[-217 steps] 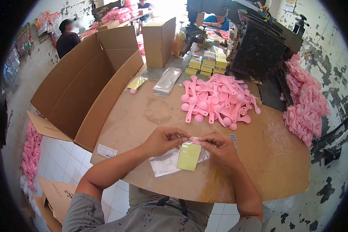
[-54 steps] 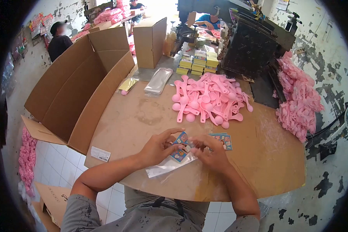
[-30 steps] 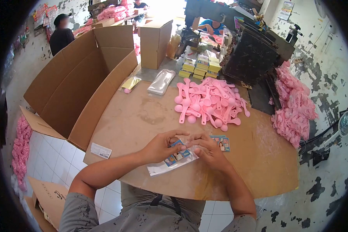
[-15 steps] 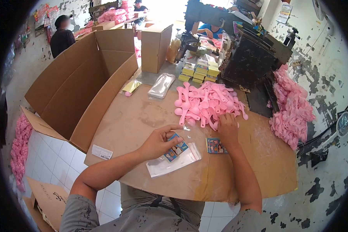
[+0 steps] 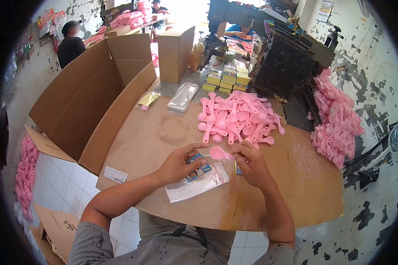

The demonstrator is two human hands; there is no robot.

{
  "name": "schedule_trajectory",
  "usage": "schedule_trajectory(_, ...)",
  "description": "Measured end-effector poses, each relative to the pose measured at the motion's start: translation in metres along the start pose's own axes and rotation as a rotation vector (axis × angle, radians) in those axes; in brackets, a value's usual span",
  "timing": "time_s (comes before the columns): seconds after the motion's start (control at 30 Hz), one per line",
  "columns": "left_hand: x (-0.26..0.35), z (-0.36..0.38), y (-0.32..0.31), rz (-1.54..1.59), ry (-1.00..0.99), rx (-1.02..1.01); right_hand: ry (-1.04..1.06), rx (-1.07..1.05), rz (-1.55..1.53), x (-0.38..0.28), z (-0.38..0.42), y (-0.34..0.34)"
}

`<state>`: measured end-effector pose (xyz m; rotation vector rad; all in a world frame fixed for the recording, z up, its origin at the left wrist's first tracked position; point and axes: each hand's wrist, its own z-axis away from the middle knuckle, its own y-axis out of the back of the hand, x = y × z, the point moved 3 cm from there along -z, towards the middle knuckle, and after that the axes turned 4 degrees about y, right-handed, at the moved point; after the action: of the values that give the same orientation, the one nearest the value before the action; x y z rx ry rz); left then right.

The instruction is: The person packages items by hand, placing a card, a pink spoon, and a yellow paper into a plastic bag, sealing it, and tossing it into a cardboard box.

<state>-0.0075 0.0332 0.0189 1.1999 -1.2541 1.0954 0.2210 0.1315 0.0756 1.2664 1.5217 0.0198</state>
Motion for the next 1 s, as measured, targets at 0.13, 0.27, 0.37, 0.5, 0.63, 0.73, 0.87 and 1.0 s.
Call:
schedule_trajectory(0.13,-0.002,-0.001,-0.001,-0.064,-0.082,-0.008,0.032,-0.174,0.077,-0.011,0.000,0.001)
schedule_trajectory(0.27,0.012,0.005,-0.003,-0.244,-0.001,-0.088,0.003,-0.194,0.049,-0.019,-0.002,-0.002)
schedule_trajectory(0.37,0.008,0.006,-0.009,-0.185,0.017,-0.114,-0.156,-0.200,0.065,-0.033,-0.007,-0.008)
schedule_trajectory(0.5,-0.006,0.004,-0.017,0.045,-0.069,-0.203,0.075,-0.125,-0.339,-0.036,-0.008,-0.036)
schedule_trajectory(0.63,0.006,0.006,-0.015,-0.018,-0.119,-0.352,-0.009,-0.272,-0.941,-0.040,-0.003,-0.059)
schedule_trajectory(0.73,0.008,0.008,-0.010,0.342,0.138,-0.417,0.111,-0.289,-0.891,-0.032,-0.013,-0.031)
schedule_trajectory(0.87,0.012,0.009,-0.009,0.404,0.063,-0.454,0.287,-0.265,-0.376,-0.054,-0.016,-0.012)
schedule_trajectory(1.0,0.017,0.015,-0.012,0.458,0.134,-0.545,0.295,-0.279,-0.313,-0.083,-0.017,-0.007)
